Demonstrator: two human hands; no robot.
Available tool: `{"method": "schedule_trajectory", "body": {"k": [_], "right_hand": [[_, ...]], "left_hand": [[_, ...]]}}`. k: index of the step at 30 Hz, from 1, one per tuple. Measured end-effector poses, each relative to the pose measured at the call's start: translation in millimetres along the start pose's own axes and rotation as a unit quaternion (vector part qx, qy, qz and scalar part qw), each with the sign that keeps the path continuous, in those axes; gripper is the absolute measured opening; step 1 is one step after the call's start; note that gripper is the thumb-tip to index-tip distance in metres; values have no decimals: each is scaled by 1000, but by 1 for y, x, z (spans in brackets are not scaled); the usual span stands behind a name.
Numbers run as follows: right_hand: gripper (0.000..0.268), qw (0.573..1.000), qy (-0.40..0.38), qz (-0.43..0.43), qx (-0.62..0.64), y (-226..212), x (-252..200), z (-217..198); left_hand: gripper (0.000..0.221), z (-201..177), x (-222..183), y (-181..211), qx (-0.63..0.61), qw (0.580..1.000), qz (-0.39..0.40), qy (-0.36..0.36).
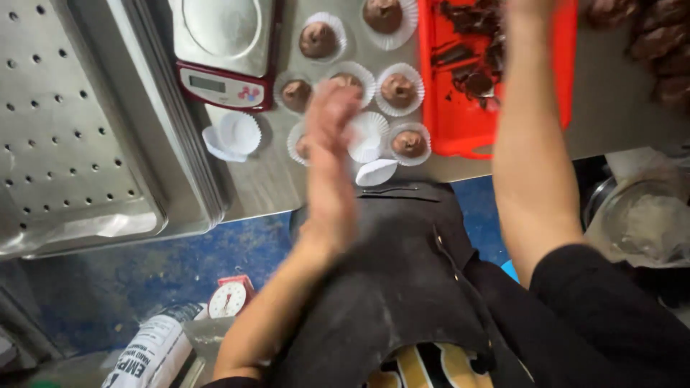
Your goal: The recorder prepares filled chocolates by rolling dough, making a cavity, adding chocolate filling with a spoon, and closing the dough back into a ball.
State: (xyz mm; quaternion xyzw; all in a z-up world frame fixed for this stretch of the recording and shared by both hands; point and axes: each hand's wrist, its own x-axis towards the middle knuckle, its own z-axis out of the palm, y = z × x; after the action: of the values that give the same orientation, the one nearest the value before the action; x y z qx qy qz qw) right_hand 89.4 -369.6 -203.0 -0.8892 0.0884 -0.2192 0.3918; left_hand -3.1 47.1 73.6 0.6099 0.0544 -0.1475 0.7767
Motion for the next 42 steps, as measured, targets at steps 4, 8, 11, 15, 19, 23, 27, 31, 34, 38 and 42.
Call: {"method": "schedule_trajectory", "body": {"k": [4, 8, 11, 15, 19, 23, 27, 31, 34, 38, 42], "right_hand": [[27, 993, 92, -11, -74, 37, -8, -50], [26, 979, 165, -18, -120, 115, -19, -79], [12, 953, 109, 266, 95, 62, -45, -116], [8, 902, -55, 213, 370, -167, -13, -120], [9, 919, -269, 50, 282, -281, -66, -77], [18, 946, -295, -59, 122, -351, -73, -61], [43, 977, -182, -110, -33, -412, -60, -40], [57, 969, -121, -15, 216, -412, -47, -9], [51, 843, -82, 88, 524, -389, -71, 18], [51, 878, 9, 19, 478, -389, -76, 18], [56, 977, 24, -86, 194, -387, -69, 0]], "left_hand": [[87, 51, -61, 86, -159, 968, -132, -142], [80, 51, -75, 83, -199, 976, -28, -90], [77, 55, -50, 84, -183, 979, -34, -77], [70, 29, 17, -20, -189, 981, -10, -47], [74, 26, 71, -88, -312, 943, -100, -64], [77, 28, 70, -65, -483, 855, -152, -109], [77, 32, 56, -40, -482, 856, -126, -141], [42, 5, 71, -135, -706, 681, -62, -182], [50, -5, 72, -168, -736, 657, -71, -149], [73, 18, 69, -76, -448, 879, -93, -132], [84, 33, 86, -47, -379, 906, -135, -129]]}}
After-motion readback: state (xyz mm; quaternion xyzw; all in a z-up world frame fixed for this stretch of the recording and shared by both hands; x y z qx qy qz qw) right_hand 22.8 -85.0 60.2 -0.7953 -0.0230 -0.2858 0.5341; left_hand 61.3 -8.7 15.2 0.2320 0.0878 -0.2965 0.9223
